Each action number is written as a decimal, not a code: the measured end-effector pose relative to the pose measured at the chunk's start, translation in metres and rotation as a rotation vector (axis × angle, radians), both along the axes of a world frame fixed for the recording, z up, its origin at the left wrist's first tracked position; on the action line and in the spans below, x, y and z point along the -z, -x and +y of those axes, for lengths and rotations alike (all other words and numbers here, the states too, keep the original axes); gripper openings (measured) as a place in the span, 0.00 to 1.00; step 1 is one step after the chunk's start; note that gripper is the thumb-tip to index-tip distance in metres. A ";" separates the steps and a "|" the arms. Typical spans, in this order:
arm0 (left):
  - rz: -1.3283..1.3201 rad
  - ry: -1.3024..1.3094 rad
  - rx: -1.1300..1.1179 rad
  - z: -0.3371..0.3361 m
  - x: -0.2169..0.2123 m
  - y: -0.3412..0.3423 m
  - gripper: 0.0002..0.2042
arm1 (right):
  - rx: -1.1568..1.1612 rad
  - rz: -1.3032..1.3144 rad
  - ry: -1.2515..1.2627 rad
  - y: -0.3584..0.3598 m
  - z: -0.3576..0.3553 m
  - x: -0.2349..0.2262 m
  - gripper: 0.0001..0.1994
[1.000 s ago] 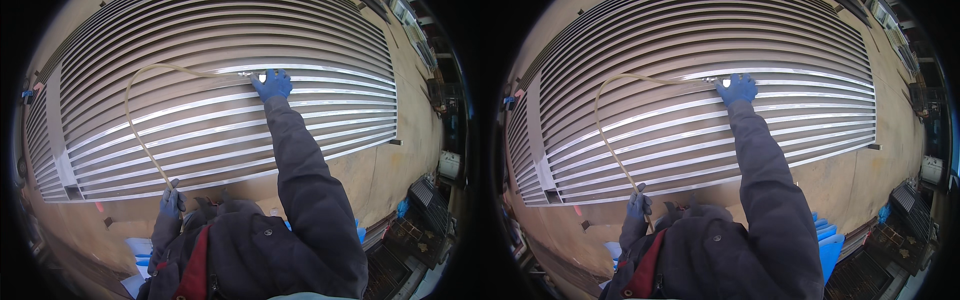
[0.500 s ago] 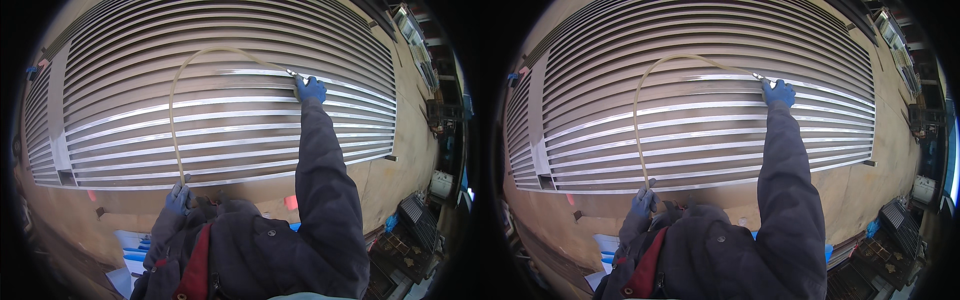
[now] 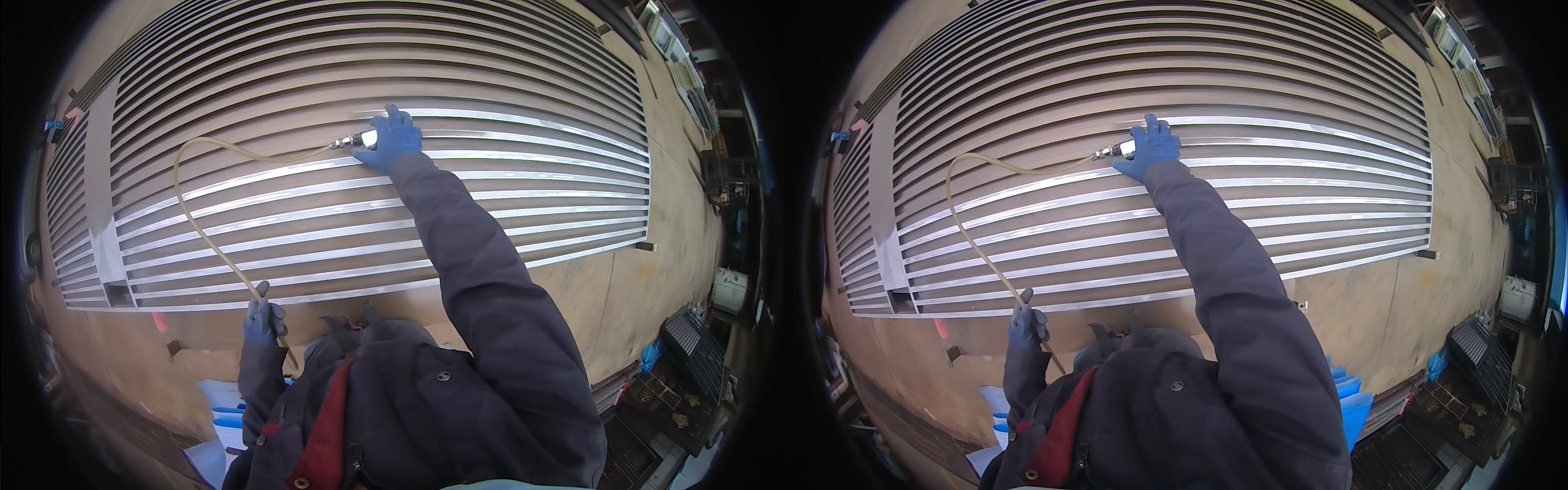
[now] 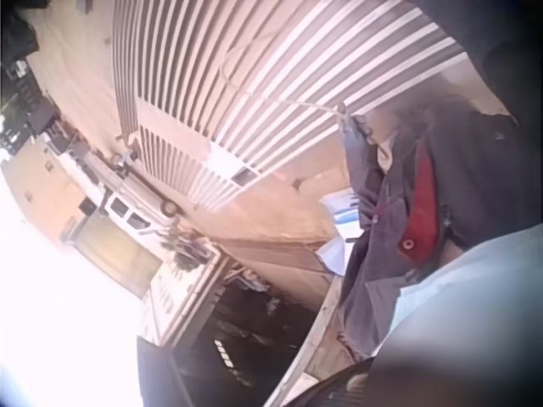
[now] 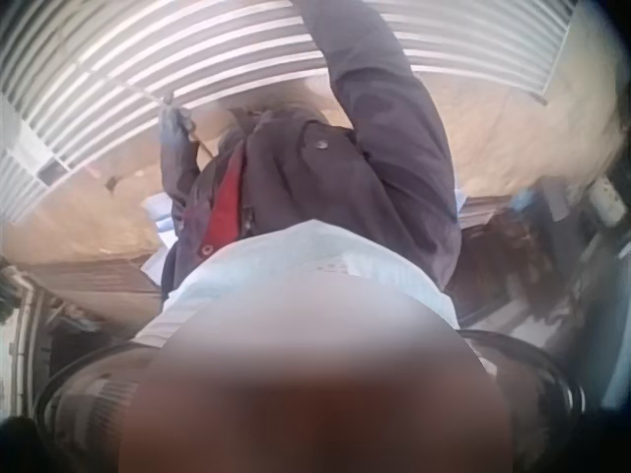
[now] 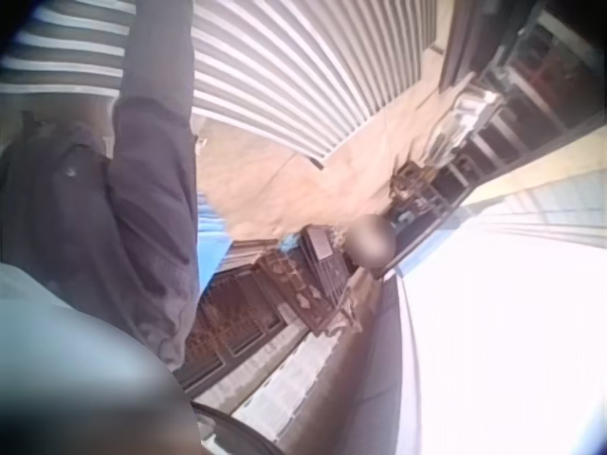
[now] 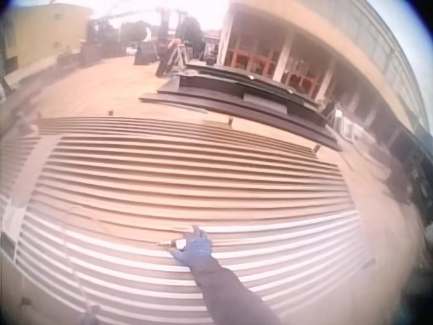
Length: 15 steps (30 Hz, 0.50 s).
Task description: The person uses a spray gun to apply white paint to a large metal grate. They move the spray gun in steady horizontal passes across the surface, covering the slats systematically.
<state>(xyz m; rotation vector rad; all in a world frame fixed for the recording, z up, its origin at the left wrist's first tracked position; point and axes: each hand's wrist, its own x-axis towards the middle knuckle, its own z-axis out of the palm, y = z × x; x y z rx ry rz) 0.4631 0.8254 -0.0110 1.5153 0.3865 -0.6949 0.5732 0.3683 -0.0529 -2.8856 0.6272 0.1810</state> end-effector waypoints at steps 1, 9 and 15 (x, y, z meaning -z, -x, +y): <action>0.002 0.005 0.048 -0.003 0.001 0.002 0.21 | -0.018 -0.003 -0.008 0.008 -0.013 0.002 0.45; -0.027 0.083 0.295 -0.037 -0.004 0.013 0.21 | 0.368 -0.011 -0.013 0.081 -0.151 0.011 0.42; 0.003 0.154 0.206 -0.027 -0.001 0.016 0.21 | 0.453 -0.002 0.044 0.076 -0.143 0.005 0.42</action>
